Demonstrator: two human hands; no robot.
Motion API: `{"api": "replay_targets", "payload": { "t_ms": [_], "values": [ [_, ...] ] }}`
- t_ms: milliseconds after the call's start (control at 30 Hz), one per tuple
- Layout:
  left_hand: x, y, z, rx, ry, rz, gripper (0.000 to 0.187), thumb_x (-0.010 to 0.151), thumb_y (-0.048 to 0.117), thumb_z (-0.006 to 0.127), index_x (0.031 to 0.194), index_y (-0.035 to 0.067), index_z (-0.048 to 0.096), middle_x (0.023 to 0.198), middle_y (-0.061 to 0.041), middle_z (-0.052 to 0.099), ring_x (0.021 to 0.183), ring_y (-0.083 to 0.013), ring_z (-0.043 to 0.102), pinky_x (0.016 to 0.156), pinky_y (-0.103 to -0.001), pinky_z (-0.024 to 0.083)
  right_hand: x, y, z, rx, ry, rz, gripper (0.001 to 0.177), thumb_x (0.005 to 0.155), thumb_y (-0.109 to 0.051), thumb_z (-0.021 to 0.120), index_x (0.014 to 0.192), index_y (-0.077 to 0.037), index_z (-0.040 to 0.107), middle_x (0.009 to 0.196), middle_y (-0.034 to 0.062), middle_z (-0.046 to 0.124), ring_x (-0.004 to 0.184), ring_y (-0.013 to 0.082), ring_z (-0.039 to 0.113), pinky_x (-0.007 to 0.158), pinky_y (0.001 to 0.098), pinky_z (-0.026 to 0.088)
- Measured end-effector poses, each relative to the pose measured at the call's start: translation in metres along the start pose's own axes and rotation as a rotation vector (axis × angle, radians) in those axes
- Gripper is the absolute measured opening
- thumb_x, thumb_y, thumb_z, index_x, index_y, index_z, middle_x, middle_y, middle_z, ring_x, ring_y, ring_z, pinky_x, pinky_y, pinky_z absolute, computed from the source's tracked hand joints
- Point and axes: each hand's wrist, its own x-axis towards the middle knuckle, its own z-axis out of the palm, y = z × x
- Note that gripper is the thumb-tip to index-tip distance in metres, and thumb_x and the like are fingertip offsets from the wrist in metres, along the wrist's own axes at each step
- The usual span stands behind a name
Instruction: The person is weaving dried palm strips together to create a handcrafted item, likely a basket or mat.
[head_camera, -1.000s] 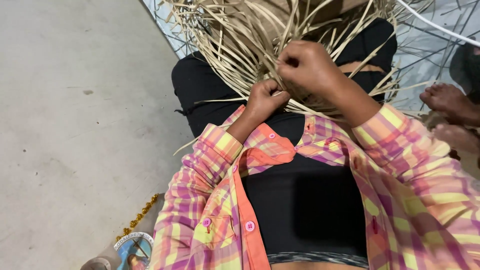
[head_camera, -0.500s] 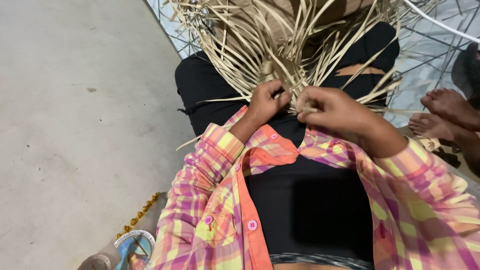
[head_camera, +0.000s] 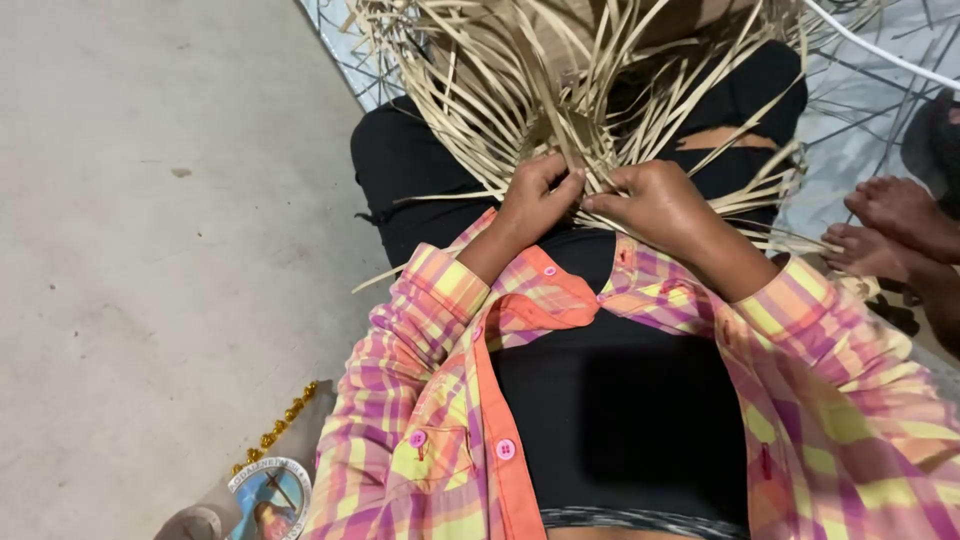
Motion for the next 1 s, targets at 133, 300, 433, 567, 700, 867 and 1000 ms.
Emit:
{"api": "replay_targets", "payload": {
  "t_ms": [133, 300, 433, 567, 700, 867, 1000],
  "values": [
    [0.002, -0.003, 0.005, -0.076, -0.018, -0.054, 0.021, 0.105, 0.019, 0.06, 0.089, 0.008, 0.066, 0.067, -0.013, 0.059, 0.066, -0.0315, 0.061, 0.069, -0.041, 0.052, 0.0, 0.007, 0.003, 0.146, 0.057, -0.011, 0.035, 0.092, -0.037, 0.086, 0.082, -0.006, 0.072, 0.062, 0.0113, 0.064, 0.062, 0.0267, 0.061, 0.064, 0.0414, 0.046],
    [0.001, 0.002, 0.003, -0.122, -0.008, -0.13, 0.026, 0.104, 0.021, 0.06, 0.082, 0.007, 0.063, 0.065, -0.014, 0.057, 0.065, -0.0239, 0.058, 0.069, -0.04, 0.051, -0.003, 0.0, 0.001, 0.22, 0.062, 0.003, 0.025, 0.096, -0.033, 0.084, 0.087, -0.011, 0.076, 0.068, 0.0043, 0.068, 0.068, 0.0193, 0.062, 0.068, 0.0364, 0.047],
    [0.0, -0.005, 0.003, -0.038, -0.023, -0.049, 0.021, 0.105, 0.02, 0.06, 0.092, 0.005, 0.067, 0.076, -0.022, 0.064, 0.078, -0.0466, 0.067, 0.073, -0.049, 0.054, 0.002, 0.014, 0.006, 0.161, 0.035, 0.016, 0.024, 0.095, -0.035, 0.081, 0.09, -0.011, 0.077, 0.067, 0.0073, 0.067, 0.067, 0.0277, 0.064, 0.067, 0.0412, 0.048],
    [-0.002, -0.02, 0.009, 0.049, 0.003, 0.032, 0.015, 0.106, 0.021, 0.063, 0.098, 0.011, 0.071, 0.079, -0.019, 0.066, 0.082, -0.0461, 0.068, 0.073, -0.051, 0.055, 0.001, 0.012, 0.008, 0.097, 0.031, -0.046, 0.033, 0.097, -0.035, 0.082, 0.088, -0.004, 0.074, 0.064, 0.0155, 0.065, 0.063, 0.0384, 0.064, 0.064, 0.0464, 0.047],
    [0.001, 0.002, 0.005, 0.062, 0.077, 0.079, 0.013, 0.107, 0.022, 0.065, 0.108, 0.011, 0.073, 0.085, -0.017, 0.07, 0.087, -0.0422, 0.071, 0.077, -0.048, 0.058, 0.004, 0.02, 0.015, 0.184, 0.103, -0.043, 0.031, 0.097, -0.033, 0.086, 0.091, -0.004, 0.075, 0.066, 0.0102, 0.065, 0.065, 0.0227, 0.06, 0.064, 0.038, 0.046],
    [0.0, -0.006, 0.007, 0.068, 0.133, 0.103, 0.011, 0.106, 0.024, 0.067, 0.11, 0.017, 0.074, 0.081, -0.01, 0.069, 0.082, -0.0362, 0.069, 0.079, -0.043, 0.058, 0.006, -0.016, -0.038, 0.073, 0.077, 0.003, 0.037, 0.099, -0.038, 0.081, 0.102, -0.001, 0.08, 0.089, 0.0217, 0.077, 0.083, 0.0436, 0.072, 0.074, 0.0521, 0.053],
    [-0.007, 0.008, 0.002, 0.193, 0.144, 0.085, 0.007, 0.096, 0.006, 0.068, 0.1, 0.0, 0.069, 0.091, -0.007, 0.061, 0.074, -0.0207, 0.056, 0.072, -0.031, 0.05, 0.027, 0.005, -0.076, 0.433, 0.252, -0.047, 0.01, 0.102, -0.016, 0.079, 0.104, -0.007, 0.077, 0.08, 0.0061, 0.068, 0.057, 0.0132, 0.057, 0.053, 0.0267, 0.047]
  ]
}}
